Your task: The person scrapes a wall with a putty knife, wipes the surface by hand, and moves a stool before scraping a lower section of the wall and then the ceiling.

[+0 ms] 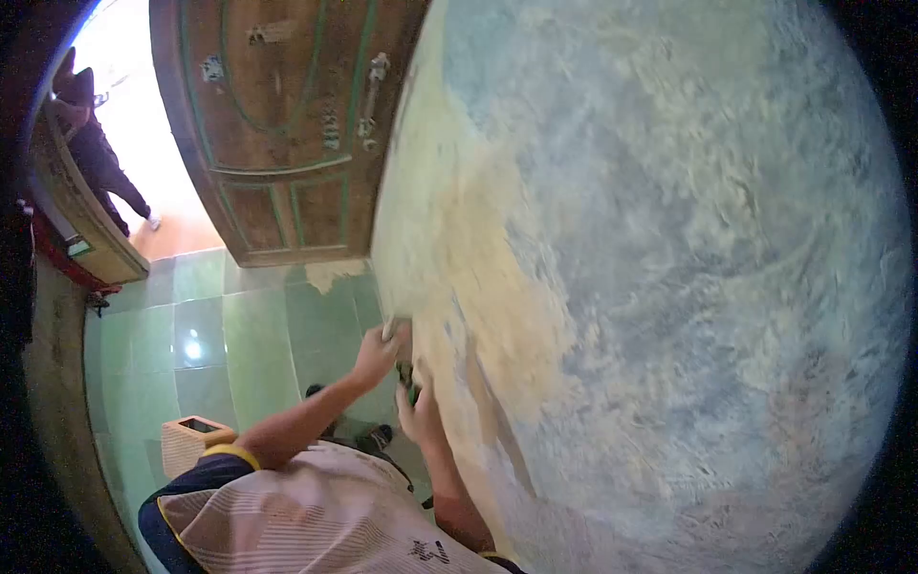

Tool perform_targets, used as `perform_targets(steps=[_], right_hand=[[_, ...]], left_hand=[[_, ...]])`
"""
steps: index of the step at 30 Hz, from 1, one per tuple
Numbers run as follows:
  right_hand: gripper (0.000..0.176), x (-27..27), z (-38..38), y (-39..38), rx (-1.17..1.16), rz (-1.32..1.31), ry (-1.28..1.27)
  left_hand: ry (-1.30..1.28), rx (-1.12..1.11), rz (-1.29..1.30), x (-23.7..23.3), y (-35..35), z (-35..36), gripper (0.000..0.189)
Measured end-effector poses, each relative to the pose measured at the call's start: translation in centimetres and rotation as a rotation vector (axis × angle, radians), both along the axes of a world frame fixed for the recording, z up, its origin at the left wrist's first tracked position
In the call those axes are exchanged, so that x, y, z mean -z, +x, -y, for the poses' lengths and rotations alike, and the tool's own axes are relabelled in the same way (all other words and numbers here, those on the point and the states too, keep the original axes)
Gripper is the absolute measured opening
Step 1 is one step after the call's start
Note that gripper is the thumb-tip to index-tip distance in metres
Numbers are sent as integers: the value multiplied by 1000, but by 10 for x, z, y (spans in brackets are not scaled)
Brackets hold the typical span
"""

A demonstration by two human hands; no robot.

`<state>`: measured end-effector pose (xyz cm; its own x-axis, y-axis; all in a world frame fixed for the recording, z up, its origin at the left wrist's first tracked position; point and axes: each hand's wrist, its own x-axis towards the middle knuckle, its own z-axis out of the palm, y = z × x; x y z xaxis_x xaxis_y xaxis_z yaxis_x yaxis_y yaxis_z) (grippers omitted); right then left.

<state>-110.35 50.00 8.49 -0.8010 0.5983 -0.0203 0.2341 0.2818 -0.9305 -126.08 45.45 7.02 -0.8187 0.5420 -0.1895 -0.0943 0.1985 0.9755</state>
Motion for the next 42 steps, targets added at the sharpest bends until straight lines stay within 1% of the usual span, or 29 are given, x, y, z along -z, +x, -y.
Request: perform_targets(steps=[1, 2, 4, 5, 6, 7, 8, 9, 11, 13, 16, 17, 18, 20, 21, 23, 25, 27, 30, 31, 32, 33, 34, 35, 37, 39, 40, 41, 42], right_hand=[[43, 33, 5, 3, -138, 62, 100], [30, 31, 27, 1, -128, 6, -13], [29, 51, 54, -2, -161, 40, 26], [29, 62, 67, -7, -195, 91, 73], [29, 62, 78, -15, -184, 87, 64], [29, 58, 87, -25, -171, 190, -66], [29, 55, 94, -39, -164, 289, -193], [25, 58, 104, -52, -99, 241, -171], [28, 60, 111, -86, -82, 189, -293], [35, 49, 122, -121, -96, 206, -195], [37, 8, 138, -171, -177, 205, -196], [37, 1, 145, -184, -189, 205, -134], [37, -2, 153, -196, -200, 202, -73], [37, 2, 168, -216, -253, 183, -106], [37, 2, 176, -227, -299, 160, -120], [37, 4, 194, -244, -323, 176, -154], [37, 1, 214, -261, -408, 197, -116], [38, -1, 231, -281, -420, 232, -213], [34, 0, 248, -315, -601, 223, -157], [34, 5, 252, -328, -588, 218, -179], [34, 10, 255, -340, -630, 158, -180], [33, 11, 258, -353, -670, 96, -181], [35, 8, 258, -366, -682, 154, -197], [35, 9, 258, -378, -676, 149, -207], [41, 14, 260, -402, -641, 150, -220], [37, 22, 261, -425, -621, 167, -238], [36, 26, 261, -435, -607, 130, -225], [36, 30, 261, -445, -590, 92, -213], [35, 31, 258, -453, -580, 95, -201]], left_hand=[[-30, 23, -104, 25, 4, 24, 57], [-44, 44, -107, 17, 9, 50, 54], [-112, 155, -48, 22, 8, 97, 45], [-121, 166, -55, 25, 4, 116, 45], [-27, 204, 113, 28, -1, 136, 40], [68, 238, 281, 28, -9, 155, 36], [10, 271, 348, 28, -22, 172, 31], [1, 269, 345, 33, -33, 187, 31], [147, 192, 511, 46, -58, 214, 30], [127, 203, 466, 44, -87, 240, 28], [107, 187, 374, 32, -132, 271, 26], [109, 162, 322, 29, -142, 282, 26], [95, 156, 328, 29, -152, 293, 26], [95, 126, 227, 33, -172, 317, 27], [78, 131, 228, 37, -178, 325, 27], [179, -2, 76, 47, -184, 341, 30], [149, 4, 139, 39, -191, 354, 31], [118, 12, 198, 34, -201, 364, 32], [-18, 34, 196, 29, -218, 373, 36], [5, 27, 262, 24, -224, 373, 38], [27, 20, 327, 20, -232, 375, 40], [4, 32, 329, 18, -242, 379, 40], [36, -1, 375, 15, -251, 381, 41], [71, -39, 418, 14, -262, 383, 43], [50, -68, 445, 11, -289, 386, 39], [-60, -90, 258, 4, -309, 388, 35], [101, -85, 362, -2, -319, 387, 27], [84, -79, 370, -6, -331, 387, 27], [62, 23, 254, -10, -344, 388, 24]])
